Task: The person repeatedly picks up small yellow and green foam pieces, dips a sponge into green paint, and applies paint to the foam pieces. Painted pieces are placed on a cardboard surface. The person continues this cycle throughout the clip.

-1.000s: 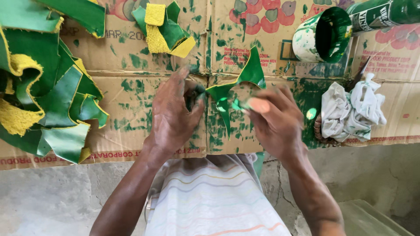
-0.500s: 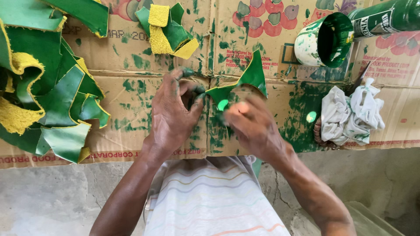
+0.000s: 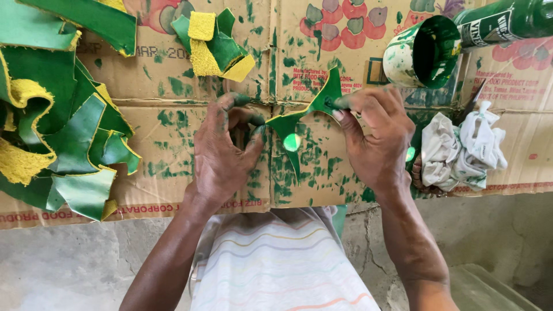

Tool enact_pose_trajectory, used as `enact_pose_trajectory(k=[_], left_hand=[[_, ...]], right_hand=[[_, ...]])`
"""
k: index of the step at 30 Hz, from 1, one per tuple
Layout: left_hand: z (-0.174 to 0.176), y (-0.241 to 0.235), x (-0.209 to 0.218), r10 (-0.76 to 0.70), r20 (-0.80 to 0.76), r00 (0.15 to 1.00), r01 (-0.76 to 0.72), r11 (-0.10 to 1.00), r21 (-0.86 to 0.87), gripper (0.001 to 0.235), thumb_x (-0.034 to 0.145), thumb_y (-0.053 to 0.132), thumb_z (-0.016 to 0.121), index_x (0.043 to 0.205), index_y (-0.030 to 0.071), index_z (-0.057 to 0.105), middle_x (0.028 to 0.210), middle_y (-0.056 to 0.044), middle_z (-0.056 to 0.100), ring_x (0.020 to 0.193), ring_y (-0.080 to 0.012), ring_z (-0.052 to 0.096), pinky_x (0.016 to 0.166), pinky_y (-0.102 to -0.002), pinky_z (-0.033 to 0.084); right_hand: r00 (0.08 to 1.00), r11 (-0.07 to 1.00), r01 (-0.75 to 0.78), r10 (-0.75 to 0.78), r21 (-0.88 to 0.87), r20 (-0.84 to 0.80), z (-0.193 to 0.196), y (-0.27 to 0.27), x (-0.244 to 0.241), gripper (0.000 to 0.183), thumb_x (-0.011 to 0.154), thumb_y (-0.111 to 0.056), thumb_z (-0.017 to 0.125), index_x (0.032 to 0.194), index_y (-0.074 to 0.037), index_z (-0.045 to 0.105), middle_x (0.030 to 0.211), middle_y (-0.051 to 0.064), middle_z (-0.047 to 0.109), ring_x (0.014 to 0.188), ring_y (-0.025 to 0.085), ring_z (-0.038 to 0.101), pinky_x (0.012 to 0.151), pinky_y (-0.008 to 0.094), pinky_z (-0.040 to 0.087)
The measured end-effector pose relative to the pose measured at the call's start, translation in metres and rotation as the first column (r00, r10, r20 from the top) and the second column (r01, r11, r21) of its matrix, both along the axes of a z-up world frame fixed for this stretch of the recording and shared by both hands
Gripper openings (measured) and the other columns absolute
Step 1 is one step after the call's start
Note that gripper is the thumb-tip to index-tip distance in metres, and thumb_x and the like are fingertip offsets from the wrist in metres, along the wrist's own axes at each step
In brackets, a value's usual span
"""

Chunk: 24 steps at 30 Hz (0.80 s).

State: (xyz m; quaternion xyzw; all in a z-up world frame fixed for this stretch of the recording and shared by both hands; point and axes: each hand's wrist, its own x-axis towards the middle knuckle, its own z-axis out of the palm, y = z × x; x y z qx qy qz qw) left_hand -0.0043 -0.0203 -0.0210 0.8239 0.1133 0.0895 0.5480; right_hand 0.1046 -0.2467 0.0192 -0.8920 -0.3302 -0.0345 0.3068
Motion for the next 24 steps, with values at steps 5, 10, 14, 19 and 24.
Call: enact_pose_trajectory(k=[5, 10, 14, 19, 24], left_hand=[[-0.002, 0.000, -0.001, -0.002, 0.014, 1.000, 0.001, 0.999, 0.054, 0.062, 0.086, -0.002, 0.077, 0.137, 0.000, 0.042, 0.107, -0.013, 0.071, 0.095, -0.0234, 0.074, 0.086, -0.034, 0.059], [-0.001, -0.001, 0.000, 0.016, -0.015, 1.000, -0.015, 0.998, 0.059, 0.061, 0.086, -0.001, 0.078, 0.137, 0.001, 0.044, 0.107, -0.014, 0.072, 0.094, -0.0242, 0.074, 0.086, -0.035, 0.059], [-0.003, 0.000, 0.000, 0.004, -0.005, 1.000, -0.004, 0.997, 0.073, 0.061, 0.087, -0.001, 0.078, 0.137, 0.001, 0.044, 0.107, -0.013, 0.073, 0.096, -0.0260, 0.074, 0.087, -0.037, 0.059], [-0.006, 0.001, -0.001, -0.006, 0.056, 0.998, -0.006, 0.977, 0.212, 0.064, 0.085, 0.003, 0.080, 0.136, 0.000, 0.042, 0.105, -0.013, 0.073, 0.096, -0.0323, 0.070, 0.089, -0.043, 0.055], [-0.005, 0.000, 0.000, 0.029, -0.003, 1.000, -0.029, 0.995, 0.101, 0.062, 0.084, 0.004, 0.081, 0.135, 0.000, 0.045, 0.106, -0.014, 0.073, 0.096, -0.0292, 0.073, 0.086, -0.038, 0.057]], right_hand=[[0.991, 0.990, -0.132, 0.133, 0.049, -0.020, -0.013, 0.023, 0.000, 0.019, 0.093, -0.002, 0.081, 0.108, -0.008, 0.070, 0.099, 0.005, 0.068, 0.091, 0.023, 0.059, 0.078, 0.037, 0.048], [0.965, 0.968, -0.249, 0.252, 0.037, -0.078, -0.021, 0.038, -0.006, 0.024, 0.088, -0.001, 0.081, 0.106, -0.009, 0.068, 0.098, 0.005, 0.064, 0.092, 0.026, 0.055, 0.077, 0.039, 0.048], [0.951, 0.956, -0.293, 0.294, 0.017, -0.093, -0.024, 0.035, -0.006, 0.027, 0.086, 0.001, 0.080, 0.108, -0.009, 0.067, 0.099, 0.007, 0.063, 0.092, 0.028, 0.054, 0.079, 0.041, 0.048], [0.916, 0.917, -0.398, 0.396, -0.035, -0.060, -0.034, 0.010, -0.019, 0.022, 0.088, 0.000, 0.075, 0.106, -0.009, 0.066, 0.102, 0.008, 0.063, 0.095, 0.027, 0.056, 0.085, 0.043, 0.051], [0.902, 0.919, -0.393, 0.380, -0.029, -0.203, -0.016, -0.020, -0.044, 0.017, 0.085, -0.004, 0.075, 0.100, -0.010, 0.071, 0.100, 0.007, 0.067, 0.093, 0.023, 0.060, 0.077, 0.035, 0.052]])
